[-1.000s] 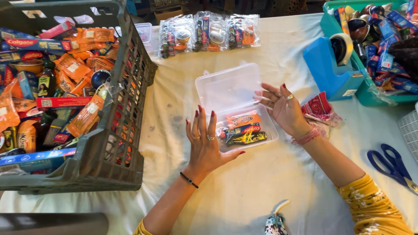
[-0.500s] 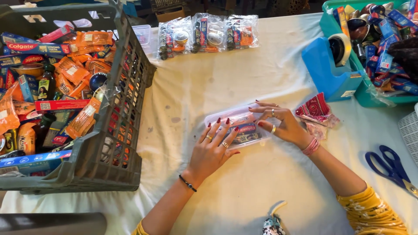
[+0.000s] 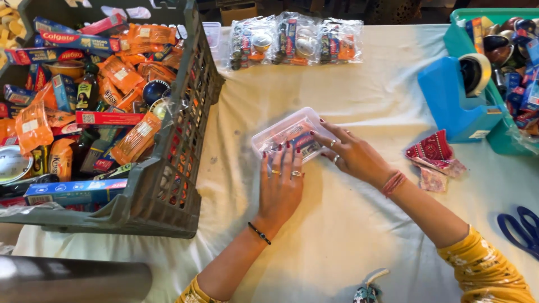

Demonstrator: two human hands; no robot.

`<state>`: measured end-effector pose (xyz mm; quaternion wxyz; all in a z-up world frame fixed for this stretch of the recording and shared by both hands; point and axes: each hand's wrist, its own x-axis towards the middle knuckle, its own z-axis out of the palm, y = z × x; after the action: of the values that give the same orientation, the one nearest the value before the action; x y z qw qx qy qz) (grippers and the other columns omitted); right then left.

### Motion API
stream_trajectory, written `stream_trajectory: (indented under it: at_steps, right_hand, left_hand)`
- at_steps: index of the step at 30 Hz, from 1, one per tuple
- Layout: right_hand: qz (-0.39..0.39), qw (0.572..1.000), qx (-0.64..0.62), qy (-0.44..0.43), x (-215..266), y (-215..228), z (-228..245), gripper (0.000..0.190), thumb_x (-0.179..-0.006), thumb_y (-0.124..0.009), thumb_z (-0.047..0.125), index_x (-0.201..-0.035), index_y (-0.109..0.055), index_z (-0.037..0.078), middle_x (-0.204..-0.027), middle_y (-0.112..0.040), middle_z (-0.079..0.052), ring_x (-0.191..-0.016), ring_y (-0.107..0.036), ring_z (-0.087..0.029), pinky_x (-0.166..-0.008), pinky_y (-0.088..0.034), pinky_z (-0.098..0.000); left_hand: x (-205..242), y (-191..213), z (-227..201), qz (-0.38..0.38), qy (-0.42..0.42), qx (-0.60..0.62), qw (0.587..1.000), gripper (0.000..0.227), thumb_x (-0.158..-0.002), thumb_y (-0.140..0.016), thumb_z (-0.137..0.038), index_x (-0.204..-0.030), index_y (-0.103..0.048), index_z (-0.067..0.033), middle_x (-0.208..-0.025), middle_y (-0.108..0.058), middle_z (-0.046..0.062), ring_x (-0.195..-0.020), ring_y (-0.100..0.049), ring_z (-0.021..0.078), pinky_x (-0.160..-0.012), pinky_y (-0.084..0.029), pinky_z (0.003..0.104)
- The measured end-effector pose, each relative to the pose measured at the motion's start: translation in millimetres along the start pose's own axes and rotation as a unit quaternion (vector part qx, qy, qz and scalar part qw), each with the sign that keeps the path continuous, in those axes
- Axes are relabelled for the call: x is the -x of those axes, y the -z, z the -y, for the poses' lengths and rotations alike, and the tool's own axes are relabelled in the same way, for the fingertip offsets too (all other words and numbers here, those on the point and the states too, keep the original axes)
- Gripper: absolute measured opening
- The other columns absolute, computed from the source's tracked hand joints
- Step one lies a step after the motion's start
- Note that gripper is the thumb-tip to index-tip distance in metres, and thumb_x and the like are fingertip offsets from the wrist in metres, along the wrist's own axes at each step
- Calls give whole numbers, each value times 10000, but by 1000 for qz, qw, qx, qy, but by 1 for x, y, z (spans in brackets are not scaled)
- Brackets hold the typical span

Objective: The person picks toiletry items such as toothpaste tubes and small bottles from a crate, places them into small clear plastic boxes, closes the lids, and stacks the filled boxes on the table. They also handle pre-wrapped plastic bundles of items while filling the boxes.

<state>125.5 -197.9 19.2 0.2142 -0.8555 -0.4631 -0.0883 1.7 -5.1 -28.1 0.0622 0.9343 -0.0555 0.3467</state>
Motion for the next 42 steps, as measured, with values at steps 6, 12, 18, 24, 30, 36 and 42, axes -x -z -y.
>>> stream_trajectory:
  at_steps: [6, 12, 18, 24, 30, 36, 42]
  right_hand:
    - [6, 997, 36, 63, -44, -26, 4, 625, -875, -660, 85, -1479, -530, 178, -1538, -491, -124, -1322, -551, -344, -968, -542, -436]
    - [-24, 980, 101, 168, -100, -53, -3, 675, -820, -649, 61, -1471, -546, 206, -1520, -537, -79, -1371, -540, -301, -1044, -539, -415]
    - [-6, 982, 87, 168, -127, -81, 6, 620, -885, -625, 42, -1482, -546, 191, -1503, -551, -91, -1355, -544, -305, -1008, -534, -403]
    - [-29, 983, 66, 169, -133, -88, 11, 641, -897, -620, 54, -1514, -499, 178, -1550, -511, -94, -1395, -540, -314, -1030, -543, -409]
    - [-21, 996, -35, 82, -94, -56, 23, 675, -917, -653, 101, -1548, -414, 105, -1584, -410, -196, -1290, -555, -393, -975, -529, -452]
    - [42, 995, 37, 83, -8, -26, 11, 589, -875, -662, 115, -1442, -506, 87, -1488, -488, -202, -1255, -570, -402, -981, -502, -462]
    - [-49, 995, -45, 67, 23, -23, 17, 302, -934, -618, 62, -1233, -667, 67, -1310, -659, -148, -1253, -607, -351, -1038, -484, -452]
  left_hand:
    - [1, -1, -3, 19, -47, 0, 999, 498, -964, -632, -253, -1394, -609, -2, -1438, -568, 184, -1352, -506, 330, -1162, -347, 535]
    - [2, -5, -3, 22, -42, 21, 999, 464, -958, -621, -258, -1352, -641, -13, -1465, -555, 189, -1389, -475, 343, -1179, -335, 538]
    - [0, -1, -5, 52, -16, -3, 999, 447, -935, -627, -303, -1270, -675, -11, -1455, -560, 204, -1426, -440, 357, -1192, -278, 636]
    - [0, -3, -5, 91, 25, 8, 995, 490, -941, -599, -355, -1240, -669, 28, -1383, -591, 233, -1322, -524, 376, -1161, -299, 647]
    - [5, -10, -4, 93, 38, 31, 994, 490, -930, -608, -352, -1246, -669, 19, -1339, -617, 230, -1249, -577, 368, -1084, -412, 575]
    - [13, -7, -2, 59, -2, 33, 998, 397, -950, -616, -313, -1192, -680, -5, -1258, -674, 193, -1152, -640, 336, -995, -488, 489]
    - [65, 98, -28, 42, -179, 73, 980, 147, -990, -709, -266, -989, -676, -122, -858, -648, 47, -754, -617, 232, -624, -480, 383]
